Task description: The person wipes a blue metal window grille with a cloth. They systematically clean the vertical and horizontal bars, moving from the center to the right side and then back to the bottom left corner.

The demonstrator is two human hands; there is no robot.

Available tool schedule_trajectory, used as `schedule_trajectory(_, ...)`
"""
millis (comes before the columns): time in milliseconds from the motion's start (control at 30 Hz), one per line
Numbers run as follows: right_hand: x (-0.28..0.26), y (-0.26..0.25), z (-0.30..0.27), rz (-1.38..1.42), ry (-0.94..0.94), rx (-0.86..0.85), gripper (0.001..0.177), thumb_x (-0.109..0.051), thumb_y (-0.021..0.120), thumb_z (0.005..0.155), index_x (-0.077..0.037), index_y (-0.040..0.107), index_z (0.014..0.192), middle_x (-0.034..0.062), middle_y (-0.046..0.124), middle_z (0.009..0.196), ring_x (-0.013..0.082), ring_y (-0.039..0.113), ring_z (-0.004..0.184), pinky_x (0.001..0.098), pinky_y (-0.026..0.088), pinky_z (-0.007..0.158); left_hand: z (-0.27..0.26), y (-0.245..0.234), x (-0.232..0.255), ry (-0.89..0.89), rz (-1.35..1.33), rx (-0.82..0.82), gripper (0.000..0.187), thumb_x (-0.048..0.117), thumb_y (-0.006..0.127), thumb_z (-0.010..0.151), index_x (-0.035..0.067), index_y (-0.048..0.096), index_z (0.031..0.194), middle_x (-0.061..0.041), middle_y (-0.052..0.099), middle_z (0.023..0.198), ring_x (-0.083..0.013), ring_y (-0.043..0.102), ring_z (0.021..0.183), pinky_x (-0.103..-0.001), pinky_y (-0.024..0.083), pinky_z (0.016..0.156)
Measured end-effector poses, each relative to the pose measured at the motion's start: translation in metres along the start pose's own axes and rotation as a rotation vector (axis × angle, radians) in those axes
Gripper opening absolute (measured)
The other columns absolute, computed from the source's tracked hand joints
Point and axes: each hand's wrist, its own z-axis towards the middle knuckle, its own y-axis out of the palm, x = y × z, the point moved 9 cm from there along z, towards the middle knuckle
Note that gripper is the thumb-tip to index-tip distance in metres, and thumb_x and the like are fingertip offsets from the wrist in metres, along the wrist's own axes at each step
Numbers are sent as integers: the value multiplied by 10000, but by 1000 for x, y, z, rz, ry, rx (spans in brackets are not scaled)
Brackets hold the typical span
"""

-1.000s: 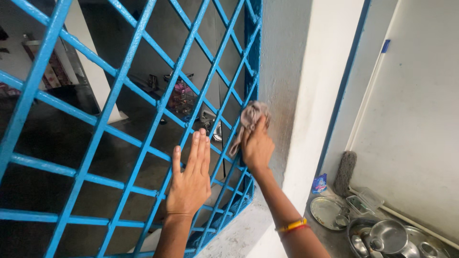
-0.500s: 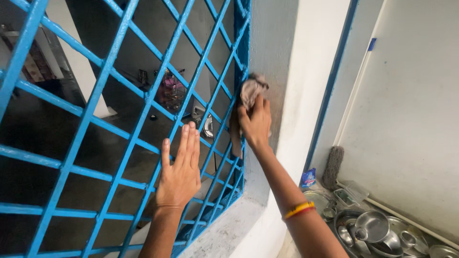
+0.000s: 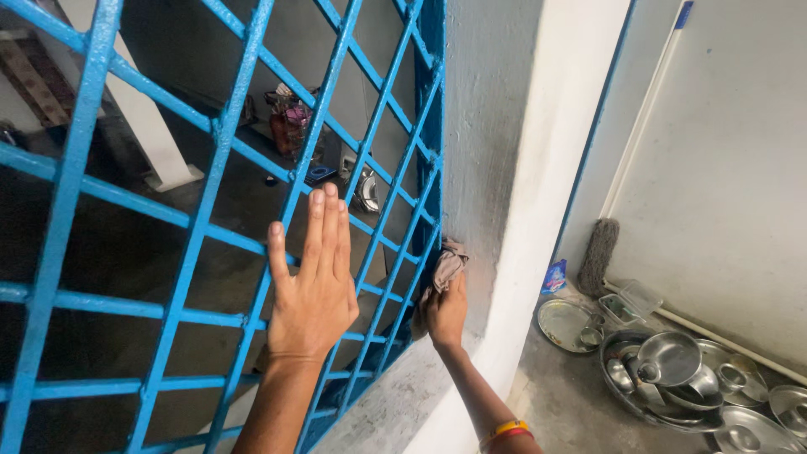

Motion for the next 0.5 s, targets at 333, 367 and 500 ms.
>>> schedule_trajectory(333,149,15,-79,-144,540,-250,458,-269,590,966,-28,531,1351,288,679,1156,446,641,1056,507,507,919,-1,-4,-5,-13,-20,-11,805,427,499,942,51,358,1640,-143,230,1719,-271,156,1585,-584,95,1242)
schedule_trajectory(367,168,19,-77,63,677,-178,473,-278,598,936,3,568,1315,269,693,1145,455,671,1040,516,520,881,-4,-2,-3,-10,-21,-13,805,422,502,947,55,351,1648,-146,225,1723,-275,151,1589,-585,92,1247)
schedule_trajectory(500,179,52,-112,149,801,-14,612,-221,587,868,3,381,1399,229,688,1112,369,709,981,442,574,816,-8,1,-1,0,-38,-10,794,424,492,977,43,340,1657,-153,205,1730,-291,136,1596,-585,83,1258)
